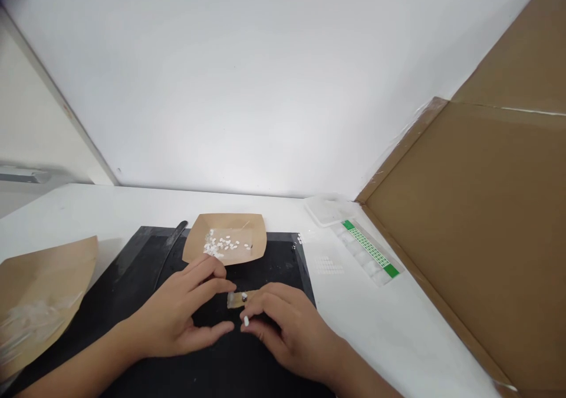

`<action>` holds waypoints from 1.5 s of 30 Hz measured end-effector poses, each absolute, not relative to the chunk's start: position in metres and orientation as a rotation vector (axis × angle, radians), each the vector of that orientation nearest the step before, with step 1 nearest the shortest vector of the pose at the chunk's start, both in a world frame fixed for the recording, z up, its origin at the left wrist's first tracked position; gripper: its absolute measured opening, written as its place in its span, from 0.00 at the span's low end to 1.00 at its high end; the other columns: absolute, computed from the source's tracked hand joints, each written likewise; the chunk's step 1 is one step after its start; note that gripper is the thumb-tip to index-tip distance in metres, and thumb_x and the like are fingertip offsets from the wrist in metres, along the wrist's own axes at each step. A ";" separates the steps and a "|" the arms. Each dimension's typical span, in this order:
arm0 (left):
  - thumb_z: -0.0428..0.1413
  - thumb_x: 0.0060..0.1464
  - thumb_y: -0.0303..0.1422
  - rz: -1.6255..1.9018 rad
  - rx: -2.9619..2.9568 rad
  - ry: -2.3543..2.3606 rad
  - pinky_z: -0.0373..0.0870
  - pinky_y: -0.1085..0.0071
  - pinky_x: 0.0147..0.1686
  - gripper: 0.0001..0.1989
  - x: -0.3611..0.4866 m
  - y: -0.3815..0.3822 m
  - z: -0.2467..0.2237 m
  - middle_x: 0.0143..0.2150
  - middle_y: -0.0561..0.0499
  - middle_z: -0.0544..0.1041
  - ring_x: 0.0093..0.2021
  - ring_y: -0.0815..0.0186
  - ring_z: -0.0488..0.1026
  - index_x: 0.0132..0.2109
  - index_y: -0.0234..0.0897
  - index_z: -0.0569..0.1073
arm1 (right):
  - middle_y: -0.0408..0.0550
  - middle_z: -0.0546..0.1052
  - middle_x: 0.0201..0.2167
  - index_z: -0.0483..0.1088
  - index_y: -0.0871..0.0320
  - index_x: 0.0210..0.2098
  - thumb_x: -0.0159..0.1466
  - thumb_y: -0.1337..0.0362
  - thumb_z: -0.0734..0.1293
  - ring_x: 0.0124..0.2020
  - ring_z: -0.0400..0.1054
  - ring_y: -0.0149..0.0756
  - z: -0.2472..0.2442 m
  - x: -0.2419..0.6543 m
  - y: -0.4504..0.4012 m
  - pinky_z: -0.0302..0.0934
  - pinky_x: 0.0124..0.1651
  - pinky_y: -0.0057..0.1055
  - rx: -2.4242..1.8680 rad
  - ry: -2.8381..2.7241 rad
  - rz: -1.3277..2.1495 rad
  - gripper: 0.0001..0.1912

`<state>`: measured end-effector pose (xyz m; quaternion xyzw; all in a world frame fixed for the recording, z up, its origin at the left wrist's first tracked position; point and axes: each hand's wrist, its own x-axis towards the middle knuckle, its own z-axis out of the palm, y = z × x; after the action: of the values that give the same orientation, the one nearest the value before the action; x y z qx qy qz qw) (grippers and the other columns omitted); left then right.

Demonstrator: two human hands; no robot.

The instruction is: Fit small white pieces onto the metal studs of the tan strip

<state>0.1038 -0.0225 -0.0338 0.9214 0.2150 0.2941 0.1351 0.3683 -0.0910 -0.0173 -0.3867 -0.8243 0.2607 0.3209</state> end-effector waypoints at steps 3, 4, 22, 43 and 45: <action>0.62 0.62 0.32 0.942 2.547 0.520 0.74 0.62 0.40 0.17 0.106 -0.029 -0.032 0.47 0.44 0.70 0.45 0.57 0.71 0.57 0.39 0.72 | 0.43 0.84 0.42 0.76 0.50 0.46 0.74 0.61 0.70 0.43 0.79 0.36 -0.015 0.364 -0.095 0.70 0.50 0.32 -1.082 -2.161 0.740 0.03; 0.61 0.62 0.31 0.945 2.503 0.514 0.74 0.64 0.39 0.18 0.107 -0.032 -0.032 0.47 0.44 0.69 0.44 0.59 0.71 0.58 0.40 0.72 | 0.42 0.84 0.41 0.76 0.50 0.45 0.74 0.61 0.70 0.42 0.79 0.35 -0.014 0.363 -0.096 0.70 0.49 0.31 -1.089 -2.155 0.765 0.02; 0.60 0.64 0.24 0.934 2.297 0.375 0.72 0.71 0.35 0.11 0.117 -0.045 -0.032 0.48 0.46 0.67 0.38 0.67 0.71 0.50 0.42 0.79 | 0.43 0.79 0.36 0.72 0.54 0.37 0.74 0.64 0.68 0.38 0.72 0.34 -0.008 0.358 -0.094 0.66 0.44 0.31 -0.986 -2.124 0.971 0.07; 0.54 0.70 0.26 0.720 2.380 0.293 0.67 0.72 0.36 0.05 0.114 -0.044 -0.017 0.41 0.51 0.77 0.39 0.66 0.72 0.49 0.40 0.71 | 0.46 0.80 0.31 0.71 0.57 0.36 0.75 0.56 0.67 0.29 0.76 0.31 -0.017 0.358 -0.098 0.69 0.37 0.27 -0.983 -1.837 1.474 0.14; 0.54 0.70 0.25 0.704 2.368 0.303 0.66 0.72 0.36 0.05 0.113 -0.044 -0.016 0.42 0.51 0.76 0.39 0.66 0.72 0.49 0.40 0.71 | 0.47 0.80 0.31 0.71 0.58 0.37 0.75 0.55 0.67 0.28 0.75 0.31 -0.018 0.357 -0.099 0.68 0.36 0.27 -0.994 -1.758 1.563 0.14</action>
<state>0.1133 -0.0442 -0.0161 0.9011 0.1155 0.2680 0.3207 0.3573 -0.0994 -0.0183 -0.3726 -0.6588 0.5857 0.2899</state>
